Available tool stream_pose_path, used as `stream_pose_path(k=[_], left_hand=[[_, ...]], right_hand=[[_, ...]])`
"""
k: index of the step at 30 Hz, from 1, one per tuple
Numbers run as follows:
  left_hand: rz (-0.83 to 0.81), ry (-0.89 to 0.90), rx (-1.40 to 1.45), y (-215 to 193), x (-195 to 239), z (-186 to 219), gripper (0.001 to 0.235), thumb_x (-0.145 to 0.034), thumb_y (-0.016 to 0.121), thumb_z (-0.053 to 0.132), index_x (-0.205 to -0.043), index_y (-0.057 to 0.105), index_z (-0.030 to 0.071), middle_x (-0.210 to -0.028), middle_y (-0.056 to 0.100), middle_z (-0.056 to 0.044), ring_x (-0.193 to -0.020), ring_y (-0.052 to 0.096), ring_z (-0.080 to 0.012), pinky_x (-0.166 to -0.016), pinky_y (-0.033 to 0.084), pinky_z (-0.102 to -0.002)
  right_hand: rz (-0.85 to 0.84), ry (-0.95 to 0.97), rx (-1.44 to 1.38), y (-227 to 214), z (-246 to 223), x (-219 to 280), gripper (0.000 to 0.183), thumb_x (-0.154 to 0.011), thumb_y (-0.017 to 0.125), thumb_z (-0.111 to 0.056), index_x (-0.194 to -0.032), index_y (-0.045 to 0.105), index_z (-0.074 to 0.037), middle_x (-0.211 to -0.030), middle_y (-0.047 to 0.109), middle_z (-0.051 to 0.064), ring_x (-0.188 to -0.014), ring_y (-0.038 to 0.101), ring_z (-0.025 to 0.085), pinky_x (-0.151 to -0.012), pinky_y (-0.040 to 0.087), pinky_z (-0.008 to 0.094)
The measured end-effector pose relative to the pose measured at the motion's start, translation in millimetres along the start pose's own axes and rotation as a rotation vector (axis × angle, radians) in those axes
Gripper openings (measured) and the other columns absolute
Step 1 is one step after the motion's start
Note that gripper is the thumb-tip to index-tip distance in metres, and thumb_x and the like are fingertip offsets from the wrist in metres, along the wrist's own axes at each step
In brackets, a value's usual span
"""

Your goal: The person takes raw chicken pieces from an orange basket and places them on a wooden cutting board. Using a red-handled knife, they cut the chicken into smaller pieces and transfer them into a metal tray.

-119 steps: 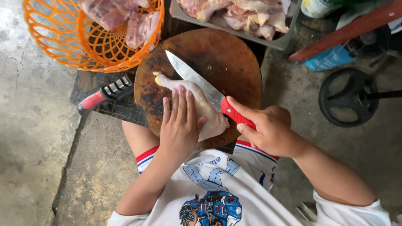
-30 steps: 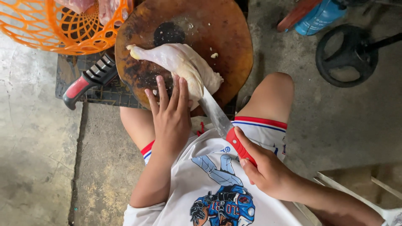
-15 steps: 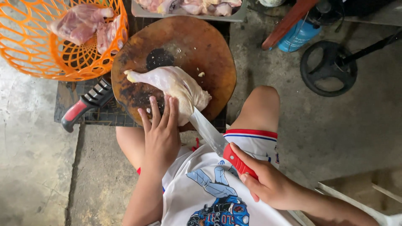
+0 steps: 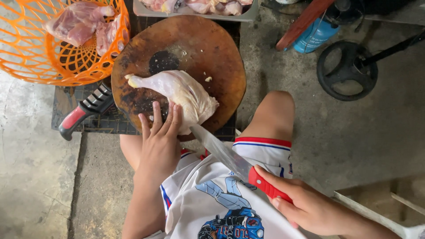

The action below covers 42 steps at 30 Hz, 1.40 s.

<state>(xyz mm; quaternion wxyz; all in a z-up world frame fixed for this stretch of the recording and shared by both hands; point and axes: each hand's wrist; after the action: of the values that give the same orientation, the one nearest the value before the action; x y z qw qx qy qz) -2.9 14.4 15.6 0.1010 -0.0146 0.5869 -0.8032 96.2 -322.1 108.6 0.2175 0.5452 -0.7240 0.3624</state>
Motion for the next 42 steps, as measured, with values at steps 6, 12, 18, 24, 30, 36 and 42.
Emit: stream_pose_path(k=[6, 12, 18, 24, 30, 36, 42], left_hand=[[0.182, -0.094, -0.002, -10.7, -10.8, 27.7, 0.058, -0.093, 0.053, 0.008, -0.149, 0.048, -0.001, -0.144, 0.062, -0.012, -0.147, 0.040, -0.0452, -0.117, 0.027, -0.069], [0.317, -0.257, -0.242, -5.0, -31.8, 52.6, 0.061, -0.092, 0.071, 0.055, -0.133, 0.062, 0.011, -0.115, 0.069, -0.007, -0.101, 0.062, -0.0309, -0.088, 0.046, -0.046], [0.257, -0.295, -0.344, -9.4, -40.9, 57.9, 0.048, -0.094, 0.070, 0.055, -0.118, 0.064, 0.014, -0.100, 0.068, -0.006, -0.083, 0.064, -0.0300, -0.070, 0.049, -0.042], [0.241, -0.274, -0.414, -12.0, -44.9, 60.4, 0.020, -0.096, 0.067, 0.031, -0.108, 0.064, 0.015, -0.082, 0.063, -0.004, -0.072, 0.062, -0.0267, -0.065, 0.048, -0.039], [0.205, -0.297, -0.430, -9.9, -49.0, 54.3, 0.013, -0.094, 0.065, 0.026, -0.101, 0.060, 0.016, -0.078, 0.062, -0.002, -0.070, 0.063, -0.0258, -0.063, 0.049, -0.038], [0.193, -0.390, -0.339, -6.0, -57.2, 42.7, 0.025, -0.102, 0.066, 0.033, -0.092, 0.053, 0.014, -0.072, 0.060, -0.002, -0.064, 0.066, -0.0251, -0.052, 0.049, -0.038], [0.168, -0.533, 0.065, -10.0, -43.1, 22.7, 0.031, -0.105, 0.057, 0.028, -0.083, 0.045, 0.010, -0.068, 0.057, -0.012, -0.064, 0.059, -0.0401, -0.054, 0.042, -0.051]], right_hand=[[0.048, 0.099, -0.011, -34.9, 30.7, 25.9, 0.074, -0.094, 0.059, -0.019, -0.161, 0.041, -0.046, -0.079, 0.066, -0.002, -0.053, 0.054, 0.012, -0.055, 0.050, 0.026], [0.230, 0.056, -0.164, -56.1, 72.7, 31.4, 0.078, -0.091, 0.060, -0.016, -0.164, 0.038, -0.035, -0.083, 0.070, 0.001, -0.053, 0.055, 0.014, -0.058, 0.056, 0.027], [0.243, -0.223, -0.283, -67.3, 81.0, 6.0, 0.073, -0.094, 0.052, -0.009, -0.163, 0.030, -0.021, -0.096, 0.068, 0.005, -0.049, 0.053, 0.011, -0.055, 0.057, 0.025], [0.225, -0.275, -0.345, -72.0, 81.8, -18.3, 0.070, -0.095, 0.053, -0.011, -0.161, 0.032, -0.023, -0.094, 0.066, 0.008, -0.047, 0.053, 0.011, -0.047, 0.053, 0.025], [0.207, -0.309, -0.392, -72.5, 73.2, -35.9, 0.069, -0.097, 0.052, -0.015, -0.162, 0.031, -0.019, -0.094, 0.069, 0.011, -0.046, 0.053, 0.011, -0.047, 0.051, 0.025], [0.217, -0.428, -0.311, -71.3, 57.9, -49.3, 0.068, -0.098, 0.052, -0.021, -0.161, 0.028, -0.015, -0.095, 0.068, 0.009, -0.045, 0.055, 0.009, -0.046, 0.051, 0.024], [0.223, -0.455, -0.337, -62.8, 49.7, -58.1, 0.067, -0.098, 0.051, -0.021, -0.161, 0.029, -0.014, -0.096, 0.065, 0.010, -0.045, 0.057, 0.010, -0.049, 0.054, 0.024]])
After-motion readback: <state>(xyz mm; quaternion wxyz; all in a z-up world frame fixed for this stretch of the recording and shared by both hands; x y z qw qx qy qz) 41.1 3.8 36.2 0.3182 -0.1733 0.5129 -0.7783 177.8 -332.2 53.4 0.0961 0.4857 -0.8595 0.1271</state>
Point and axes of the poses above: each hand's wrist, its own x-axis away from the middle knuckle, its own y-axis out of the palm, z = x × y
